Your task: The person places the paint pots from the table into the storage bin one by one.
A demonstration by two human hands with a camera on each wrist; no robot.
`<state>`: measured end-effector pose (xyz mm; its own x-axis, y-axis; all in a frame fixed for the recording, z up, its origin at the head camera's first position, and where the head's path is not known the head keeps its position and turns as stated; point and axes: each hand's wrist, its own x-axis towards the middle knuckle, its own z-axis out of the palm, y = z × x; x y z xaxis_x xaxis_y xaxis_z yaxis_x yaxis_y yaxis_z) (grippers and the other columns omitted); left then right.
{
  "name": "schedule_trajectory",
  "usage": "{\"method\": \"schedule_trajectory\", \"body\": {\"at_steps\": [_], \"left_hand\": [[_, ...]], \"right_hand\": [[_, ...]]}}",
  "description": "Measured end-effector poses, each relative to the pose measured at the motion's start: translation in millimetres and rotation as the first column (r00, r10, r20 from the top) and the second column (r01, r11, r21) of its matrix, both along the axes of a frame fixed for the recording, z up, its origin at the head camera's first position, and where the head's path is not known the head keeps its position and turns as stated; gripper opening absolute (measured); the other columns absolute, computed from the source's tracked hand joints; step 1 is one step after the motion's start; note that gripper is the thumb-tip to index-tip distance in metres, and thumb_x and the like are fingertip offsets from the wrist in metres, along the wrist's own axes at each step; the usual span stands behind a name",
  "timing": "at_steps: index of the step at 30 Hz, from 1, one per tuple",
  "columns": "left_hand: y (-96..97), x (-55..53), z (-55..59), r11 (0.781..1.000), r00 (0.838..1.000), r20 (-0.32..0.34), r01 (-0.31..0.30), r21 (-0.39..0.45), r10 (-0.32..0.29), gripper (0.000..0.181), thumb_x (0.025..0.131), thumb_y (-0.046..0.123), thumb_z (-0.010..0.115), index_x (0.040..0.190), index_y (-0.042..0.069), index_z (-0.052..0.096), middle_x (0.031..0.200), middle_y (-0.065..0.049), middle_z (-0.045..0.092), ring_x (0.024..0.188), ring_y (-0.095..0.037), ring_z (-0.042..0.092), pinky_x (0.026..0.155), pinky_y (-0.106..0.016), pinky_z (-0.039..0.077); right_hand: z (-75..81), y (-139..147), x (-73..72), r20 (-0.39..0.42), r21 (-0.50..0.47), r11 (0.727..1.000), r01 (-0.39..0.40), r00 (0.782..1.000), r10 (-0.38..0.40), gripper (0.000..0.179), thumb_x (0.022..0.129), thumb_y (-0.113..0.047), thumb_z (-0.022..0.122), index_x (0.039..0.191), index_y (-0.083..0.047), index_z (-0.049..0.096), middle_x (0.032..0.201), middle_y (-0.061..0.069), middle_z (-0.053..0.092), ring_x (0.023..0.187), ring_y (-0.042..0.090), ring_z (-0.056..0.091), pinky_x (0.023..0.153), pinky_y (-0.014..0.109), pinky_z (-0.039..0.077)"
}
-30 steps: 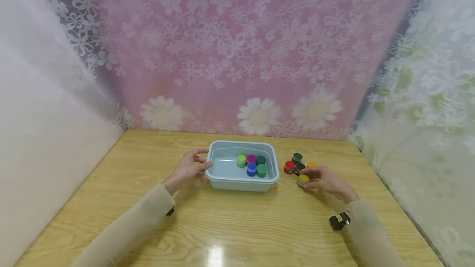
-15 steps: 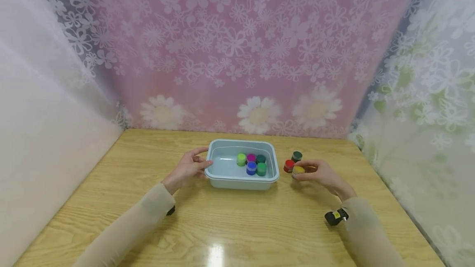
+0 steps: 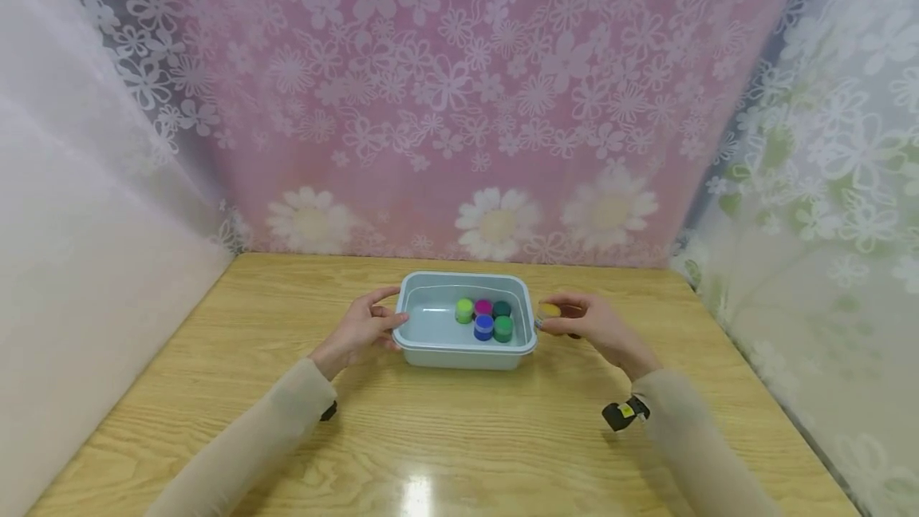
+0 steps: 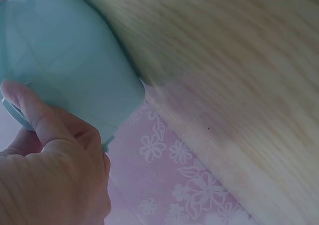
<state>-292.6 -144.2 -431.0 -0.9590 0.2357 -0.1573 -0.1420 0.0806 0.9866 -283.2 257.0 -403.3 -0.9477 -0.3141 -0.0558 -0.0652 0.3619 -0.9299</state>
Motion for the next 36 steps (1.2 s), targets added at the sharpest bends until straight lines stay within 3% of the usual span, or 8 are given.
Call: {"method": "schedule_trajectory", "body": {"at_steps": [4, 10, 13, 17, 19, 28, 33, 36], "left_hand": [[-0.6, 0.5, 0.3, 1.000, 1.000, -0.003, 0.003, -0.003, -0.003, 0.065, 0.092, 0.009, 0.069, 0.150, 0.016, 0.039, 0.090, -0.012, 0.058, 0.061, -0.017, 0.062, 0.065, -0.042, 0.063], [-0.5, -1.1, -0.4, 1.000, 1.000, 0.005, -0.010, -0.004, 0.010, 0.064, 0.092, 0.010, 0.069, 0.149, 0.019, 0.040, 0.088, -0.010, 0.058, 0.060, -0.016, 0.061, 0.064, -0.040, 0.063], [0.8, -2.0, 0.4, 1.000, 1.000, 0.003, -0.010, -0.011, 0.010, 0.065, 0.092, 0.011, 0.069, 0.149, 0.019, 0.040, 0.091, -0.011, 0.059, 0.062, -0.016, 0.061, 0.063, -0.038, 0.062], [1.4, -1.7, 0.8, 1.000, 1.000, 0.009, -0.006, -0.006, 0.006, 0.066, 0.092, 0.010, 0.069, 0.149, 0.018, 0.039, 0.093, -0.014, 0.060, 0.062, -0.016, 0.061, 0.064, -0.040, 0.063], [0.9, -1.5, 0.3, 1.000, 1.000, 0.012, -0.006, 0.000, 0.006, 0.066, 0.092, 0.010, 0.069, 0.150, 0.017, 0.039, 0.093, -0.014, 0.060, 0.062, -0.016, 0.061, 0.064, -0.040, 0.063], [0.4, 1.0, 0.8, 1.000, 1.000, 0.020, -0.013, 0.009, 0.013, 0.066, 0.092, 0.009, 0.069, 0.149, 0.018, 0.039, 0.093, -0.014, 0.060, 0.061, -0.017, 0.061, 0.065, -0.042, 0.063], [1.2, 2.7, 0.8, 1.000, 0.999, 0.024, -0.021, 0.012, 0.021, 0.065, 0.091, 0.009, 0.069, 0.149, 0.019, 0.040, 0.090, -0.011, 0.059, 0.061, -0.017, 0.061, 0.064, -0.039, 0.062], [2.6, 3.3, 1.5, 1.000, 1.000, 0.018, -0.015, 0.010, 0.014, 0.065, 0.091, 0.009, 0.069, 0.149, 0.018, 0.040, 0.094, -0.015, 0.061, 0.063, -0.017, 0.063, 0.065, -0.040, 0.063]], "right_hand": [[6.1, -18.5, -1.7, 0.021, -0.031, 0.999, 0.013, 1.000, -0.012, 0.063, 0.081, -0.025, 0.082, 0.134, -0.004, 0.057, 0.100, 0.005, 0.064, 0.075, 0.015, 0.057, 0.069, 0.030, 0.052], [9.6, -36.2, -8.3, 0.011, -0.021, 1.000, -0.011, 1.000, 0.011, 0.063, 0.079, -0.030, 0.083, 0.133, -0.007, 0.059, 0.096, 0.000, 0.060, 0.064, 0.015, 0.040, 0.052, 0.027, 0.035], [11.4, -42.9, -10.4, -0.003, -0.014, 0.999, -0.032, 0.999, 0.032, 0.061, 0.079, -0.032, 0.083, 0.132, -0.009, 0.061, 0.105, 0.000, 0.063, 0.076, 0.015, 0.050, 0.057, 0.025, 0.038], [10.0, -53.2, -13.8, -0.009, -0.029, 0.996, -0.080, 0.997, 0.080, 0.061, 0.081, -0.030, 0.081, 0.133, -0.007, 0.060, 0.124, 0.002, 0.064, 0.107, 0.018, 0.056, 0.084, 0.029, 0.051], [8.1, -58.7, -15.6, -0.022, -0.029, 0.995, -0.100, 0.995, 0.100, 0.060, 0.082, -0.030, 0.081, 0.133, -0.005, 0.060, 0.125, 0.004, 0.063, 0.110, 0.021, 0.057, 0.093, 0.033, 0.052], [-0.5, -81.5, -23.8, -0.084, 0.049, 0.992, -0.119, 0.989, 0.122, 0.054, 0.081, -0.033, 0.081, 0.129, -0.012, 0.065, 0.125, 0.001, 0.065, 0.117, 0.020, 0.059, 0.100, 0.042, 0.051], [-2.4, -92.1, -27.7, -0.079, 0.051, 0.992, -0.112, 0.990, 0.116, 0.054, 0.081, -0.031, 0.082, 0.128, -0.012, 0.065, 0.122, 0.001, 0.067, 0.113, 0.019, 0.061, 0.098, 0.040, 0.053], [-2.9, -97.7, -29.1, -0.067, 0.051, 0.993, -0.106, 0.992, 0.109, 0.051, 0.082, -0.027, 0.081, 0.127, -0.011, 0.066, 0.118, 0.004, 0.069, 0.108, 0.018, 0.063, 0.094, 0.037, 0.055]]}}
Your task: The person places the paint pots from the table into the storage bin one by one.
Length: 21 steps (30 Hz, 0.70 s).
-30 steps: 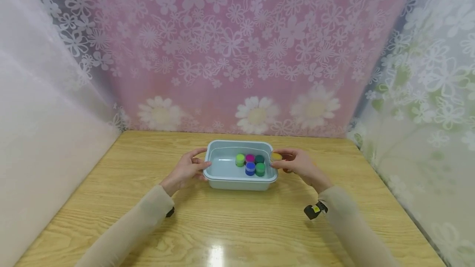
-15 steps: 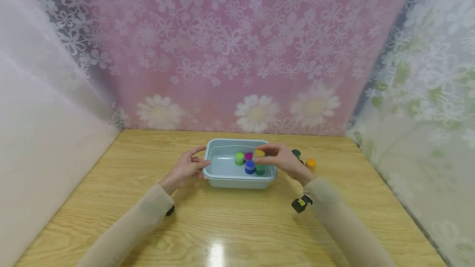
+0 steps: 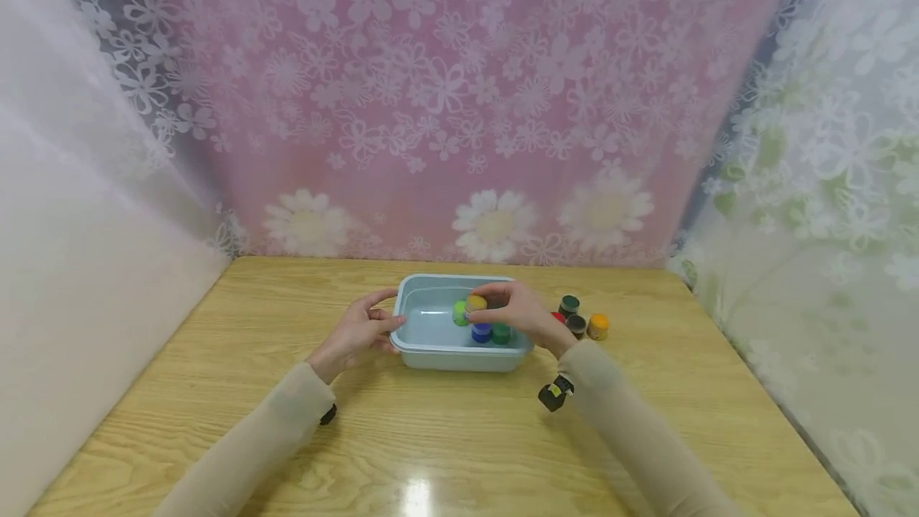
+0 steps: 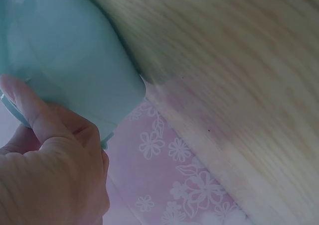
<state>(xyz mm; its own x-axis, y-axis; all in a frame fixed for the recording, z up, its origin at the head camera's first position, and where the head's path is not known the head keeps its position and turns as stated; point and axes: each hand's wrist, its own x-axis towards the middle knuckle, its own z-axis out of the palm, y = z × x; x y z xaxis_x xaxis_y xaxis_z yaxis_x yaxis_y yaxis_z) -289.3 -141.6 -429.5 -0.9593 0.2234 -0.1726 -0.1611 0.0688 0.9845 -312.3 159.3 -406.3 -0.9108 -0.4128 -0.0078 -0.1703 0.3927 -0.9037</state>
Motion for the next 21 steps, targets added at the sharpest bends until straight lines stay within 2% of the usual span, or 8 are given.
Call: {"method": "schedule_trajectory", "body": {"at_steps": [3, 9, 13, 17, 21], "left_hand": [[-0.4, -0.1, -0.2, 1.000, 1.000, 0.000, 0.010, 0.000, -0.010, 0.066, 0.092, 0.009, 0.069, 0.150, 0.018, 0.039, 0.101, -0.020, 0.061, 0.064, -0.018, 0.063, 0.064, -0.040, 0.063], [-1.3, -3.1, -1.1, 1.000, 1.000, 0.004, -0.009, 0.029, 0.009, 0.065, 0.092, 0.008, 0.068, 0.149, 0.018, 0.040, 0.095, -0.015, 0.059, 0.063, -0.017, 0.061, 0.060, -0.037, 0.062], [-0.6, -3.5, -1.7, 1.000, 1.000, 0.011, -0.013, 0.017, 0.013, 0.064, 0.092, 0.007, 0.068, 0.148, 0.019, 0.041, 0.091, -0.012, 0.059, 0.064, -0.017, 0.060, 0.059, -0.035, 0.062], [-0.3, -3.4, -2.6, 1.000, 1.000, 0.011, -0.009, 0.012, 0.009, 0.065, 0.092, 0.008, 0.068, 0.149, 0.019, 0.040, 0.090, -0.009, 0.058, 0.063, -0.016, 0.060, 0.061, -0.035, 0.062], [-0.8, -2.8, -2.9, 1.000, 1.000, 0.004, -0.004, 0.007, 0.004, 0.066, 0.092, 0.009, 0.069, 0.150, 0.018, 0.039, 0.091, -0.010, 0.059, 0.064, -0.016, 0.061, 0.064, -0.039, 0.062]], "right_hand": [[-0.2, -6.6, -2.0, -0.005, 0.033, 0.999, 0.013, 1.000, -0.013, 0.049, 0.082, -0.025, 0.081, 0.126, -0.010, 0.066, 0.116, 0.004, 0.070, 0.104, 0.016, 0.064, 0.091, 0.034, 0.056], [2.0, -16.9, -5.8, -0.023, 0.059, 0.998, -0.011, 1.000, 0.012, 0.052, 0.081, -0.021, 0.082, 0.129, -0.009, 0.065, 0.117, 0.005, 0.069, 0.106, 0.018, 0.063, 0.094, 0.038, 0.055], [-0.8, -21.2, -10.1, -0.011, 0.108, 0.994, 0.008, 1.000, -0.007, 0.050, 0.080, -0.023, 0.083, 0.127, -0.012, 0.066, 0.115, 0.002, 0.070, 0.108, 0.016, 0.063, 0.097, 0.038, 0.054], [-4.2, -24.6, -16.0, -0.010, 0.143, 0.989, 0.032, 0.999, -0.031, 0.048, 0.079, -0.023, 0.084, 0.123, -0.013, 0.068, 0.114, 0.000, 0.071, 0.108, 0.016, 0.064, 0.099, 0.039, 0.053], [-7.0, -26.8, -20.1, -0.008, 0.153, 0.988, 0.023, 1.000, -0.022, 0.049, 0.079, -0.020, 0.084, 0.124, -0.011, 0.068, 0.114, 0.002, 0.071, 0.108, 0.017, 0.064, 0.098, 0.041, 0.053]]}}
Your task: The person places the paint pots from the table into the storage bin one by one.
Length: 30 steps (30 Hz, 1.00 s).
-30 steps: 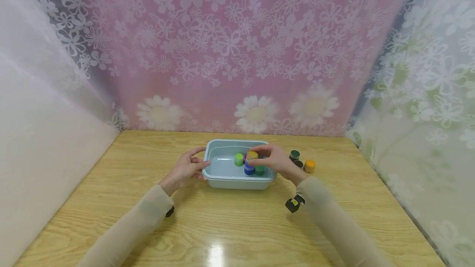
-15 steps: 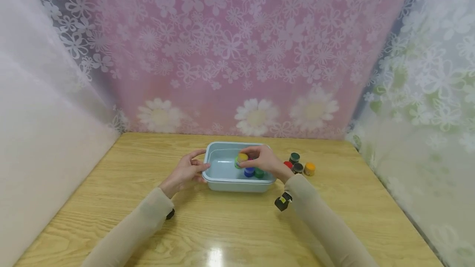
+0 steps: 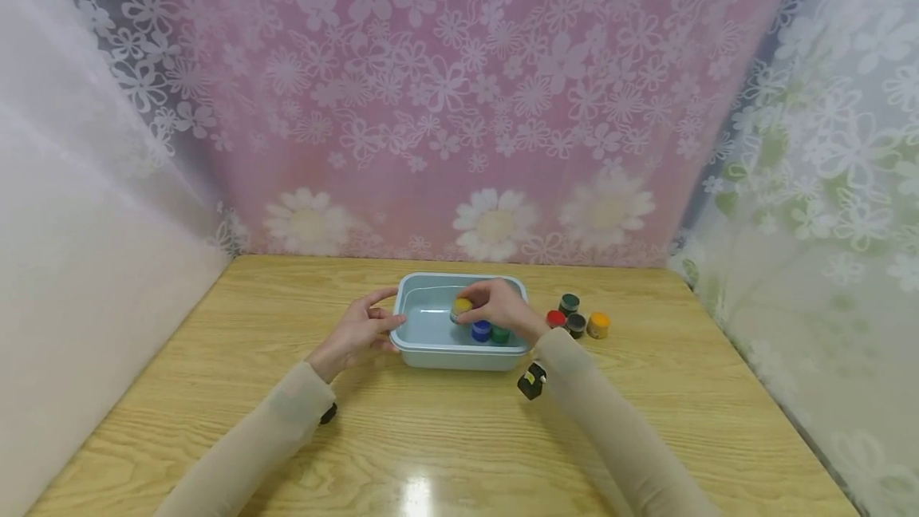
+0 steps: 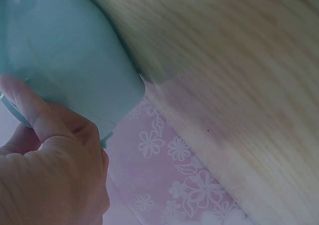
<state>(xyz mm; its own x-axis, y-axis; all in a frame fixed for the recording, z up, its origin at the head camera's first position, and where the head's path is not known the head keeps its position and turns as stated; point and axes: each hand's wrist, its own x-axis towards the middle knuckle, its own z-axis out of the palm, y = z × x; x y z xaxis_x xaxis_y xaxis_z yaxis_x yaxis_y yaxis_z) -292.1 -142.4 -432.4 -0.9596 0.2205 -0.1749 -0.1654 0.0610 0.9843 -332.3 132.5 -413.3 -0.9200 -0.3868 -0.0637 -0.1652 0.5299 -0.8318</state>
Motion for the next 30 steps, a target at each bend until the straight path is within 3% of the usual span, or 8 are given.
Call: {"method": "schedule_trajectory", "body": {"at_steps": [6, 21, 27, 30], "left_hand": [[-0.6, 2.7, 1.0, 1.000, 1.000, -0.006, 0.004, -0.006, -0.004, 0.066, 0.092, 0.009, 0.069, 0.150, 0.017, 0.039, 0.095, -0.014, 0.060, 0.066, -0.017, 0.062, 0.063, -0.039, 0.063], [-0.2, 0.0, 0.9, 1.000, 1.000, 0.007, -0.012, 0.016, 0.012, 0.064, 0.091, 0.008, 0.069, 0.148, 0.022, 0.042, 0.091, -0.010, 0.060, 0.066, -0.017, 0.061, 0.062, -0.039, 0.062], [0.3, 2.5, 1.8, 1.000, 1.000, -0.005, 0.005, 0.004, -0.005, 0.065, 0.092, 0.008, 0.068, 0.150, 0.017, 0.040, 0.098, -0.018, 0.063, 0.067, -0.018, 0.064, 0.068, -0.045, 0.062], [0.2, 2.5, 0.9, 1.000, 1.000, -0.004, 0.007, 0.003, -0.007, 0.065, 0.092, 0.008, 0.068, 0.150, 0.016, 0.039, 0.097, -0.017, 0.062, 0.068, -0.017, 0.063, 0.069, -0.046, 0.062]], "right_hand": [[-4.3, -3.1, -1.9, -0.014, 0.041, 0.999, -0.004, 1.000, 0.005, 0.045, 0.079, -0.019, 0.084, 0.121, -0.012, 0.070, 0.113, 0.002, 0.071, 0.103, 0.016, 0.064, 0.095, 0.039, 0.055], [-10.7, -5.6, -7.1, -0.044, 0.159, 0.987, -0.024, 0.999, 0.032, 0.039, 0.077, -0.010, 0.084, 0.114, -0.012, 0.073, 0.107, 0.001, 0.073, 0.095, 0.013, 0.065, 0.088, 0.033, 0.057], [-12.2, -5.4, -5.9, -0.059, 0.199, 0.980, -0.026, 0.998, 0.039, 0.038, 0.074, -0.006, 0.085, 0.110, -0.013, 0.075, 0.107, 0.001, 0.072, 0.096, 0.014, 0.063, 0.087, 0.033, 0.057], [-11.7, -5.8, -4.7, -0.063, 0.216, 0.976, -0.034, 0.997, 0.049, 0.038, 0.074, -0.006, 0.085, 0.111, -0.012, 0.075, 0.108, 0.002, 0.072, 0.097, 0.015, 0.062, 0.089, 0.033, 0.057]]}}
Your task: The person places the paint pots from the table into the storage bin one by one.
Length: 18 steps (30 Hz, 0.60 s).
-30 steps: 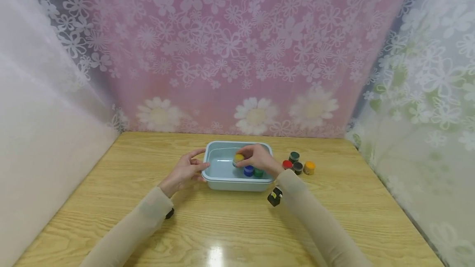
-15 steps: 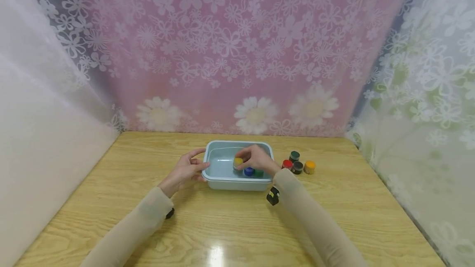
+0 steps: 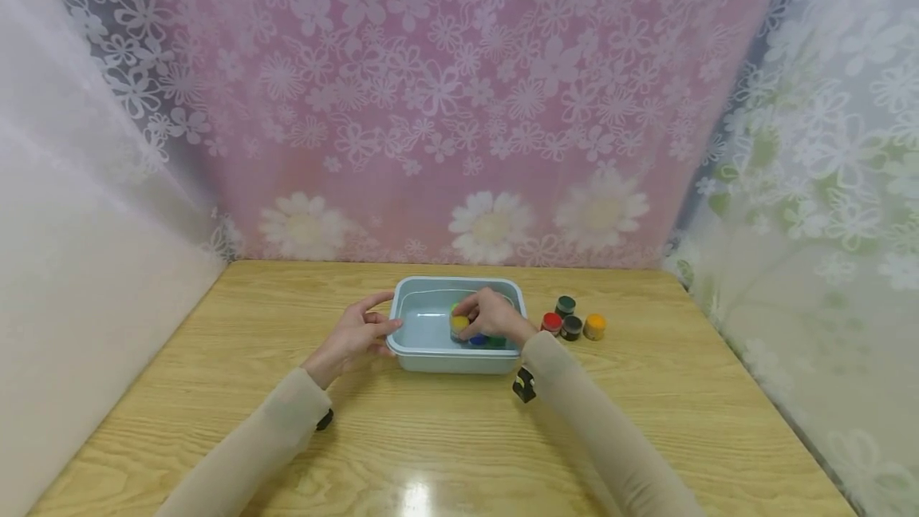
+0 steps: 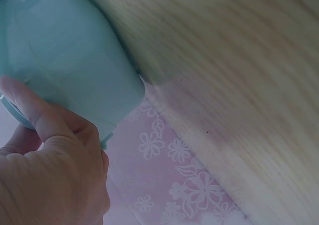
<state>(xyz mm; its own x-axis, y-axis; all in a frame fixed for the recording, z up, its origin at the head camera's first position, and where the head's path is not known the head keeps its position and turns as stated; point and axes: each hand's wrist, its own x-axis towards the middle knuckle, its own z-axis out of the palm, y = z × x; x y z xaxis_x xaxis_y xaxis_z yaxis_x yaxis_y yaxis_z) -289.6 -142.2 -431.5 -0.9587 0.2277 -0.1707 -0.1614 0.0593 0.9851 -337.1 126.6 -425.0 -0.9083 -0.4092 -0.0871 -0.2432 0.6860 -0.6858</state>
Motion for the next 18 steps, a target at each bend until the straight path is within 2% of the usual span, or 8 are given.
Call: {"method": "schedule_trajectory", "body": {"at_steps": [6, 14, 18], "left_hand": [[-0.8, 0.0, -0.1, 1.000, 1.000, 0.006, 0.002, 0.003, -0.002, 0.066, 0.092, 0.009, 0.068, 0.150, 0.017, 0.038, 0.091, -0.009, 0.059, 0.067, -0.017, 0.062, 0.068, -0.044, 0.063], [0.4, -1.1, 1.0, 1.000, 1.000, 0.010, -0.003, 0.021, 0.003, 0.064, 0.093, 0.007, 0.067, 0.149, 0.018, 0.040, 0.092, -0.012, 0.061, 0.066, -0.016, 0.063, 0.065, -0.041, 0.063], [1.3, 0.5, 0.9, 1.000, 1.000, 0.012, -0.005, 0.028, 0.004, 0.064, 0.092, 0.006, 0.067, 0.149, 0.017, 0.039, 0.092, -0.012, 0.060, 0.066, -0.016, 0.063, 0.064, -0.041, 0.063]], "right_hand": [[2.2, -0.9, 2.6, 0.005, 0.007, 1.000, -0.007, 1.000, 0.007, 0.040, 0.075, -0.006, 0.085, 0.113, -0.012, 0.074, 0.111, 0.002, 0.071, 0.099, 0.017, 0.061, 0.090, 0.034, 0.056], [3.6, -0.7, 2.3, -0.016, -0.009, 1.000, -0.006, 1.000, 0.006, 0.036, 0.074, -0.011, 0.086, 0.109, -0.011, 0.076, 0.106, 0.001, 0.072, 0.098, 0.017, 0.061, 0.091, 0.036, 0.055], [2.2, 1.1, 2.6, 0.003, -0.027, 1.000, -0.002, 1.000, 0.002, 0.037, 0.074, -0.011, 0.086, 0.109, -0.011, 0.075, 0.107, 0.001, 0.072, 0.098, 0.016, 0.062, 0.091, 0.035, 0.056]]}}
